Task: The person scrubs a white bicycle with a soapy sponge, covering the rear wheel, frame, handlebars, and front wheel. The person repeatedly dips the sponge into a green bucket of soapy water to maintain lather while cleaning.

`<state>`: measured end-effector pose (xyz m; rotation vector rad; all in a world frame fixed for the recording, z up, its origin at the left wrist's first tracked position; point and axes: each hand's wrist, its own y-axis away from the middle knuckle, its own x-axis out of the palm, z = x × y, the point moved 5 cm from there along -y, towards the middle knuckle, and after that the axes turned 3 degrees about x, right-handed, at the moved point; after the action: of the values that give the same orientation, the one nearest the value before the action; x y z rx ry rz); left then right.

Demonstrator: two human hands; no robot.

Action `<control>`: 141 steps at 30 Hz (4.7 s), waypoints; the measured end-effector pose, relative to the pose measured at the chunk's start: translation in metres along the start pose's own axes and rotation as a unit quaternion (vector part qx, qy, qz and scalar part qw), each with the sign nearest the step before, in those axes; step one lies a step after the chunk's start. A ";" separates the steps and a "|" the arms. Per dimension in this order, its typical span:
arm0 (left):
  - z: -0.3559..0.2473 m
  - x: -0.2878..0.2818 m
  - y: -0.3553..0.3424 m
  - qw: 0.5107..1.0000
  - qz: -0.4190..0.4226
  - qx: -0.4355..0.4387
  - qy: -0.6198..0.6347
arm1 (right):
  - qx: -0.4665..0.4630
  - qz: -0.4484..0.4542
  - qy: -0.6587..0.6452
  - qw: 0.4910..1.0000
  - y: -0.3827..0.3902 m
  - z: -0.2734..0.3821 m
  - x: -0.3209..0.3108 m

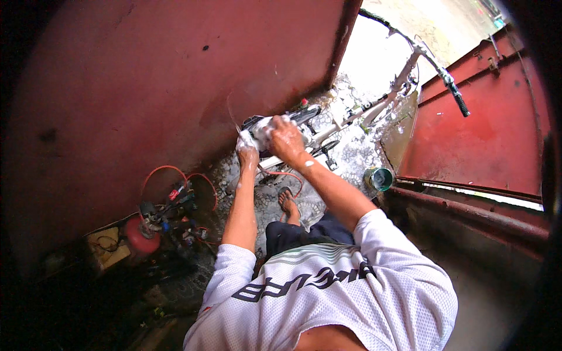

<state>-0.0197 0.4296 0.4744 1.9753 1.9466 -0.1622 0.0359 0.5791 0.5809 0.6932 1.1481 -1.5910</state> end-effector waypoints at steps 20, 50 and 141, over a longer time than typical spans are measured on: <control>-0.028 0.056 0.151 0.987 -0.070 -0.073 0.127 | 0.666 -0.068 -0.076 0.739 0.485 -0.499 -0.078; -0.077 0.263 0.222 0.784 0.238 0.423 -0.387 | 0.185 0.298 -0.070 0.934 0.109 -0.288 -0.007; -0.127 0.070 -0.005 0.834 0.208 -0.111 0.499 | 0.061 0.179 -0.354 0.916 0.014 -0.059 -0.103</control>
<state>-0.0429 0.5381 0.5682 2.4753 1.7709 1.3962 0.0760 0.6737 0.6420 0.3203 0.3635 -1.4165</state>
